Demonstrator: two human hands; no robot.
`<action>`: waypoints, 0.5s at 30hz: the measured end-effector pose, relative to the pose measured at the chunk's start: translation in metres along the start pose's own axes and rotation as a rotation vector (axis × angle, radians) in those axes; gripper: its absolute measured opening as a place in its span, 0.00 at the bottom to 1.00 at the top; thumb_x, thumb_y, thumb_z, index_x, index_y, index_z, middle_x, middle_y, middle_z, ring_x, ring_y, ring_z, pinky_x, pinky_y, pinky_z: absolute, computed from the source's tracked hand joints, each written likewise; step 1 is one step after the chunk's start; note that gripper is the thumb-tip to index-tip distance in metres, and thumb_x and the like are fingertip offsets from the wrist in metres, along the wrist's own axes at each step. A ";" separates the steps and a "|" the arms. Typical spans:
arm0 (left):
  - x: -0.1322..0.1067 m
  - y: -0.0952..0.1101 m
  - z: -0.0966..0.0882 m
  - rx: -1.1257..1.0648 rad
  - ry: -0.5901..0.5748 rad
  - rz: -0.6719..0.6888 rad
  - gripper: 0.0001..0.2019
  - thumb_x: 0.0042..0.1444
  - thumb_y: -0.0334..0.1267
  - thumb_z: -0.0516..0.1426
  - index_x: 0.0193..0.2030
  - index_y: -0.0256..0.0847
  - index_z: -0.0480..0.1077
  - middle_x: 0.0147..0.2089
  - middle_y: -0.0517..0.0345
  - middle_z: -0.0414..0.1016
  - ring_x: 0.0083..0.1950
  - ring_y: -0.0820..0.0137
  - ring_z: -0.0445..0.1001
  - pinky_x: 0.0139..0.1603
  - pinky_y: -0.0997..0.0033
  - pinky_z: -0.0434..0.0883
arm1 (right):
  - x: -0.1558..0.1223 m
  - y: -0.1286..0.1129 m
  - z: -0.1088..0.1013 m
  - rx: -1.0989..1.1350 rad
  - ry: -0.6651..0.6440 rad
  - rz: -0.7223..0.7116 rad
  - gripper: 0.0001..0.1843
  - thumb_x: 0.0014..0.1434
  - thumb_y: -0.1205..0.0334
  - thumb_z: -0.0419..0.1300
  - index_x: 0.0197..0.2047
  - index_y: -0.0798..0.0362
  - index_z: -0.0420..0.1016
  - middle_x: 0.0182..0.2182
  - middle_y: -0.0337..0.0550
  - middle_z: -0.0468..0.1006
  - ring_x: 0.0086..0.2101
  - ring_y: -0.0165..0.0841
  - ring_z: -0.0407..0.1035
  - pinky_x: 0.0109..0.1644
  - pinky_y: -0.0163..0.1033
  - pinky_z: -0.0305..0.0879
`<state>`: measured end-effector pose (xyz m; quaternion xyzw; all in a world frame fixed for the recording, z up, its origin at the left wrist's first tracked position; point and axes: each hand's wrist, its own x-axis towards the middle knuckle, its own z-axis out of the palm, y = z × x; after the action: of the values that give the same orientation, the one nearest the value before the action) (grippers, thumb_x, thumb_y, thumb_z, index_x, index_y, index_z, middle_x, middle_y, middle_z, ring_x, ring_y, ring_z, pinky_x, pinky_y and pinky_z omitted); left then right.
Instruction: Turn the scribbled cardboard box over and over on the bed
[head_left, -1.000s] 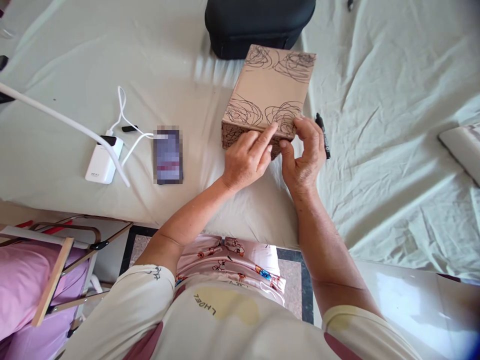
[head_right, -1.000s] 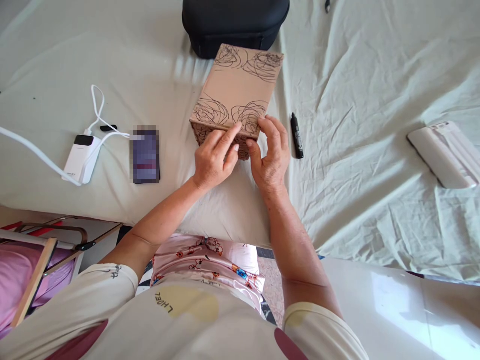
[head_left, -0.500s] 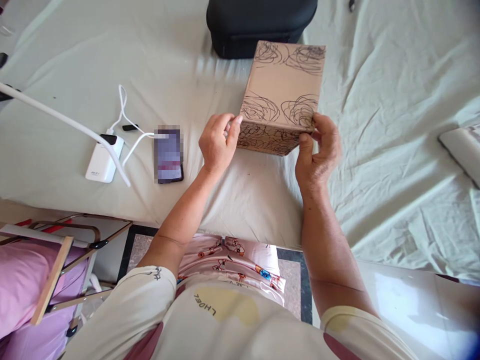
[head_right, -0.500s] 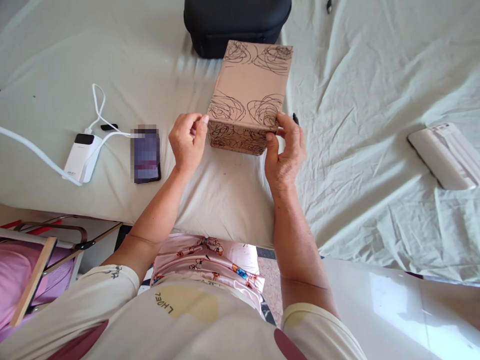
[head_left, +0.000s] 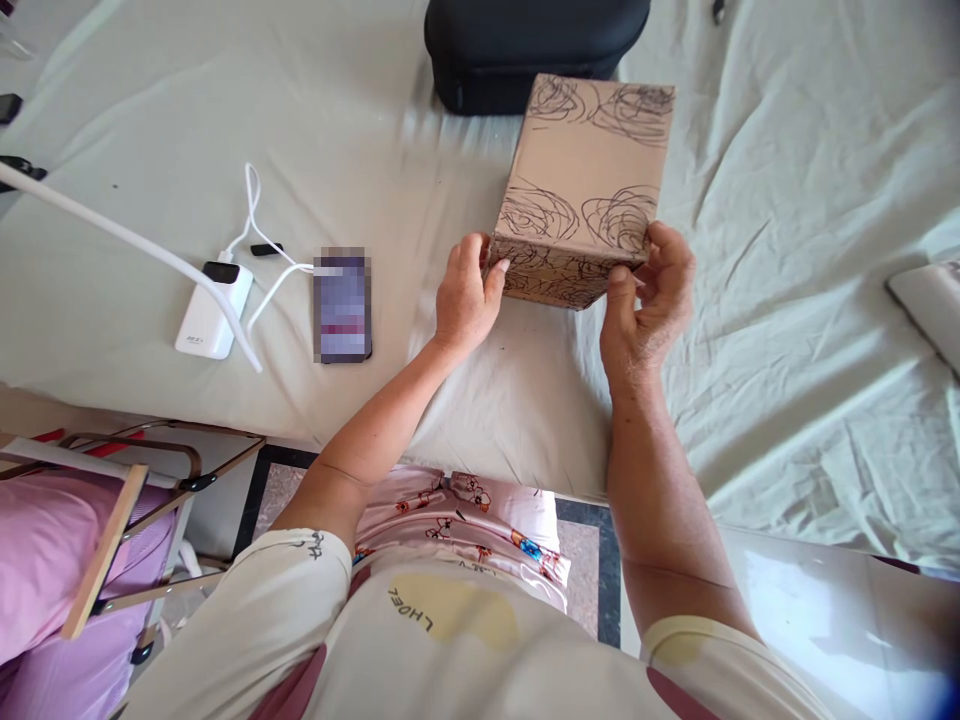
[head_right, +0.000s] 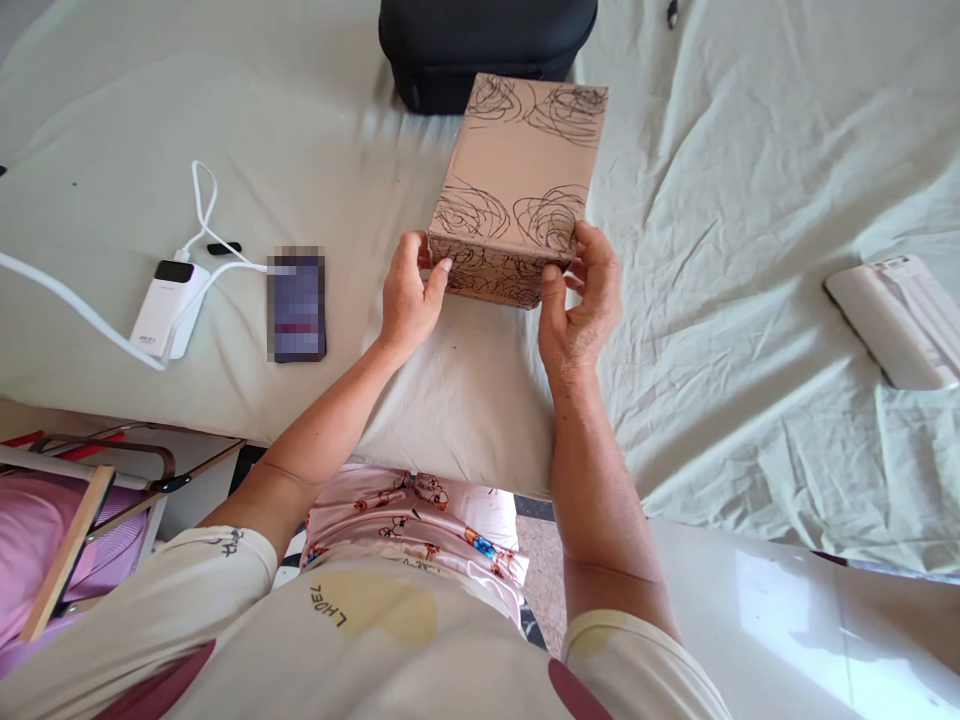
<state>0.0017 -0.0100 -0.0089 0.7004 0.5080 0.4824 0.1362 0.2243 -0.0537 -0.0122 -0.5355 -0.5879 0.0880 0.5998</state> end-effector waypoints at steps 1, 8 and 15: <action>-0.002 -0.002 0.002 0.011 -0.005 -0.003 0.29 0.69 0.69 0.40 0.50 0.47 0.65 0.45 0.53 0.74 0.46 0.67 0.78 0.49 0.64 0.77 | -0.001 0.000 0.000 0.007 -0.013 0.018 0.29 0.67 0.38 0.57 0.67 0.37 0.68 0.57 0.42 0.77 0.48 0.38 0.77 0.50 0.54 0.79; -0.002 0.001 -0.001 0.008 -0.025 -0.011 0.32 0.71 0.68 0.37 0.57 0.46 0.66 0.51 0.48 0.75 0.52 0.65 0.77 0.49 0.65 0.76 | 0.000 -0.005 0.001 0.014 -0.085 0.102 0.36 0.65 0.30 0.55 0.71 0.33 0.61 0.62 0.45 0.73 0.50 0.42 0.75 0.48 0.56 0.80; 0.010 0.006 -0.018 0.041 0.159 0.192 0.26 0.75 0.60 0.42 0.64 0.48 0.69 0.59 0.49 0.78 0.63 0.63 0.76 0.68 0.60 0.71 | -0.004 -0.021 0.009 0.120 -0.118 0.184 0.33 0.65 0.27 0.56 0.61 0.41 0.63 0.47 0.46 0.78 0.37 0.36 0.75 0.38 0.46 0.78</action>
<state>-0.0096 -0.0098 0.0089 0.7079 0.4577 0.5368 0.0342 0.2049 -0.0606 -0.0014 -0.5441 -0.5641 0.2091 0.5848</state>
